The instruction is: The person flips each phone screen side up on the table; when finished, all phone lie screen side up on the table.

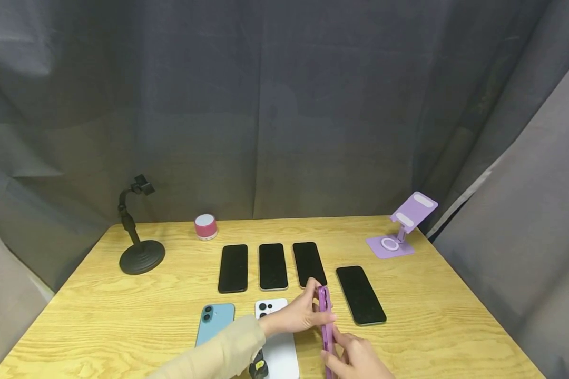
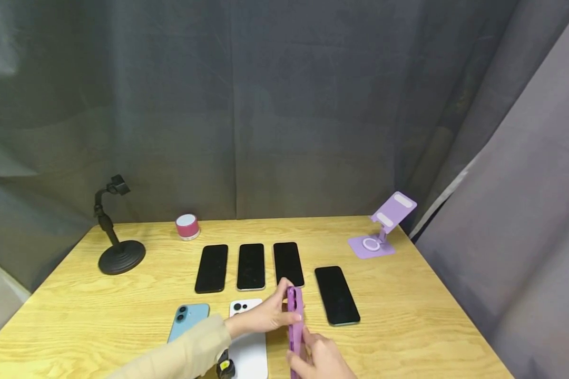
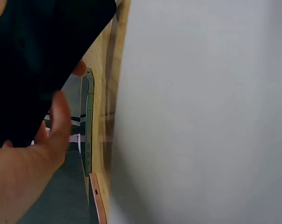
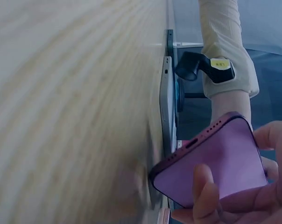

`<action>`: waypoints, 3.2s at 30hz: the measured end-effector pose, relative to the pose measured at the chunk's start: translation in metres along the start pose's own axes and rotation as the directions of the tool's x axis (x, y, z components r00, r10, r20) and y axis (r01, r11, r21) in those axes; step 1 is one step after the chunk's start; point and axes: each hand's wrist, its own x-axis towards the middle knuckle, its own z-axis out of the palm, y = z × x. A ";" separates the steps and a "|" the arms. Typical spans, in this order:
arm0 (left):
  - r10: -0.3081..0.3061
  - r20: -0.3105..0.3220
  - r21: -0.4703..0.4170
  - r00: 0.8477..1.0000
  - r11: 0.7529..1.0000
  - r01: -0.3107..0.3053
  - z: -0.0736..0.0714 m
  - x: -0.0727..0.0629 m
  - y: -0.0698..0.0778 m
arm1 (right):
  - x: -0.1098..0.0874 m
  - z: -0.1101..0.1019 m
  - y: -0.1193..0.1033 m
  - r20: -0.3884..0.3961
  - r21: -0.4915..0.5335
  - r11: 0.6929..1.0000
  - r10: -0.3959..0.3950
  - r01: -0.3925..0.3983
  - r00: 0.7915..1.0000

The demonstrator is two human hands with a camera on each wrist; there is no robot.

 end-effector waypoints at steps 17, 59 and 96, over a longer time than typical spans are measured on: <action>-0.052 -0.230 0.011 0.972 0.998 0.056 -0.003 -0.005 0.001 | 0.000 -0.021 -0.008 0.001 0.204 0.973 0.112 -0.110 0.994; -0.071 -0.259 0.093 0.963 0.991 0.098 -0.013 -0.014 -0.006 | 0.025 -0.025 0.032 -0.139 0.028 0.962 0.273 -0.272 0.952; -0.141 -0.281 0.301 0.949 0.926 0.226 -0.013 -0.011 -0.017 | 0.030 -0.012 0.044 -0.134 -0.007 0.962 0.271 -0.274 0.953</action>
